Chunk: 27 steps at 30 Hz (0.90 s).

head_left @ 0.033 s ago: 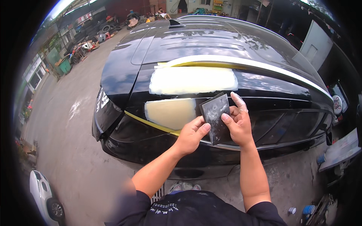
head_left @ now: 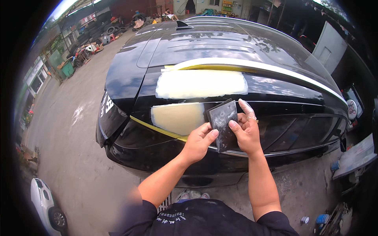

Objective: The person retrieves sanding blocks and walks to a black car. They sand a taped-off section on the side of the car, then move to the rear trunk area and continue sanding the filled surface.

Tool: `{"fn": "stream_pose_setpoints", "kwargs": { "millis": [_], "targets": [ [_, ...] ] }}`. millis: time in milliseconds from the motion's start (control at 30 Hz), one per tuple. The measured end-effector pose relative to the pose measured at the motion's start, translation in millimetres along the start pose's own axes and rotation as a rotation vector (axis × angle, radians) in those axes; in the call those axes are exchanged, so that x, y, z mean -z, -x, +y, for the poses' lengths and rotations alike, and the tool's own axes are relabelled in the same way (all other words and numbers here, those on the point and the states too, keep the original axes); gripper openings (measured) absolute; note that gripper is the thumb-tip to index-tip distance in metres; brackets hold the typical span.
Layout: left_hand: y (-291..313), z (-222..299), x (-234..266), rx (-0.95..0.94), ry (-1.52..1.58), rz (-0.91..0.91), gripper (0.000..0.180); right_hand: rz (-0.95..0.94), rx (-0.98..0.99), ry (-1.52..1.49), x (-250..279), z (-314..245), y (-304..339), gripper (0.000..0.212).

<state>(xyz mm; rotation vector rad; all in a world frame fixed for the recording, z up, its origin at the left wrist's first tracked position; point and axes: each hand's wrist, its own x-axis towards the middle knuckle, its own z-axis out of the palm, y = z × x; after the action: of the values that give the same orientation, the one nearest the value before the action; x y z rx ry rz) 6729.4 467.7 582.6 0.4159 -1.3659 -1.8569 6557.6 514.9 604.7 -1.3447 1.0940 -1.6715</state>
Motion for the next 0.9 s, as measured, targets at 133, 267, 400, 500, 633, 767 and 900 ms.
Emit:
{"fn": "stream_pose_setpoints", "kwargs": {
  "millis": [133,267,400,500,633,767,900],
  "targets": [
    [21.9,-2.3,7.0,0.014,-0.048,0.111,0.023,0.066,0.005,-0.018,-12.1,7.4,11.3,0.063],
    [30.8,7.2,28.6,-0.085,-0.048,0.25,0.022,0.182,0.047,-0.096,7.2,1.2,5.0,0.062],
    [17.1,43.2,102.0,-0.363,-0.031,0.534,0.021,0.179,0.092,0.024,45.7,-12.8,-13.2,0.061],
    [2.7,71.5,186.6,-0.558,-0.279,0.796,0.023,0.121,0.022,0.024,54.1,-28.2,-33.0,0.069],
    [-29.5,94.6,251.5,-0.555,-0.797,1.05,0.034,-0.041,0.008,0.234,49.5,-29.9,-69.1,0.071],
    [-60.0,78.7,230.0,-0.675,-1.078,1.026,0.031,-0.18,-0.054,0.526,35.5,-33.7,-113.1,0.068],
    [-59.2,63.4,230.4,-0.689,-1.052,1.055,0.029,-0.248,-0.011,0.679,32.4,-26.7,-156.0,0.066]
  ]
}}
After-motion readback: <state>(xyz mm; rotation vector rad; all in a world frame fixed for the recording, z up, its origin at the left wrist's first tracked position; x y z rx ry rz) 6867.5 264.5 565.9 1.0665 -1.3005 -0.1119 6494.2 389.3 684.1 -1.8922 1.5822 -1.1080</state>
